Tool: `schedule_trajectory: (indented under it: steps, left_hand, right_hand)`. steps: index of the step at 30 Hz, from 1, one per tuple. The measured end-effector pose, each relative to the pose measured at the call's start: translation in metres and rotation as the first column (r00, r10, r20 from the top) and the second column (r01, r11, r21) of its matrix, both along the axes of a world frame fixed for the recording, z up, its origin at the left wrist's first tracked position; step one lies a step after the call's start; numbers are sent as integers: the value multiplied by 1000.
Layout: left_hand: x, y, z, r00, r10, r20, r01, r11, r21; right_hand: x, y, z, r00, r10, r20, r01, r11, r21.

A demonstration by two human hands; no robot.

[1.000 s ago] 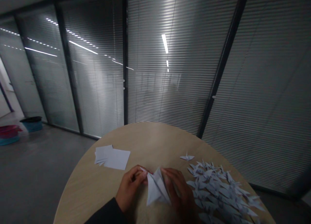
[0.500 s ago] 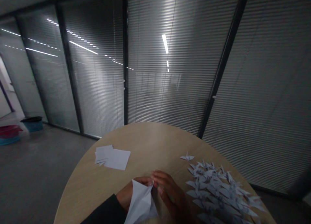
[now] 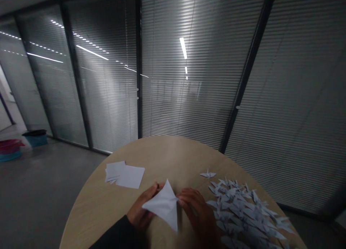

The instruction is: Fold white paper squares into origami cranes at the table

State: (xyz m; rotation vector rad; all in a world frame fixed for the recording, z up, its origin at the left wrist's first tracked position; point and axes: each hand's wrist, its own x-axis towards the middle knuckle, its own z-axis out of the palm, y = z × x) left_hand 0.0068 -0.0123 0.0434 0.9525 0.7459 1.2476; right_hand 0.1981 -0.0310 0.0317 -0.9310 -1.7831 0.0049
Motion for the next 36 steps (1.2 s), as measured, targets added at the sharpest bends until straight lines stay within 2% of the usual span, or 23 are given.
schedule_trajectory:
  steps: [3, 4, 5, 7, 9, 18, 22, 27, 33, 36]
  left_hand:
    - [-2, -1, 8, 998, 55, -16, -55, 998, -37]
    - [-4, -2, 10, 993, 109, -39, -109, 994, 8]
    - [-5, -3, 13, 988, 120, -99, -111, 990, 92]
    - [-7, -4, 15, 966, 178, -185, -128, 959, 251]
    - [-9, -4, 15, 941, 231, -247, -140, 930, 340]
    - [-10, -5, 16, 867, 380, -322, -200, 857, 474]
    - [-11, -4, 15, 858, 387, -337, -189, 848, 495]
    - [-10, -5, 14, 838, 380, -391, -147, 848, 509]
    - [-5, -8, 10, 832, 274, -483, 0, 870, 493]
    - [-3, -9, 9, 840, 221, -496, 56, 874, 483]
  right_hand:
    - [5, 2, -2, 991, -121, -57, 123, 992, 16]
    - [7, 2, -2, 988, -141, -65, 142, 989, 25]
    - [8, 2, -1, 986, -150, -67, 153, 988, 38]
    - [10, 2, 0, 986, -155, -61, 158, 985, 62]
    - [12, 1, 2, 987, -151, -55, 155, 986, 67]
    - [11, 1, 6, 988, -141, -65, 144, 989, 40]
    - [8, 0, 7, 984, -164, -76, 162, 986, -31]
    - [3, -1, 3, 967, -238, -93, 241, 970, 29]
    - [0, 0, -7, 969, -123, 214, 97, 987, 130]
    - [-2, 1, -11, 964, -131, 232, 98, 984, 148]
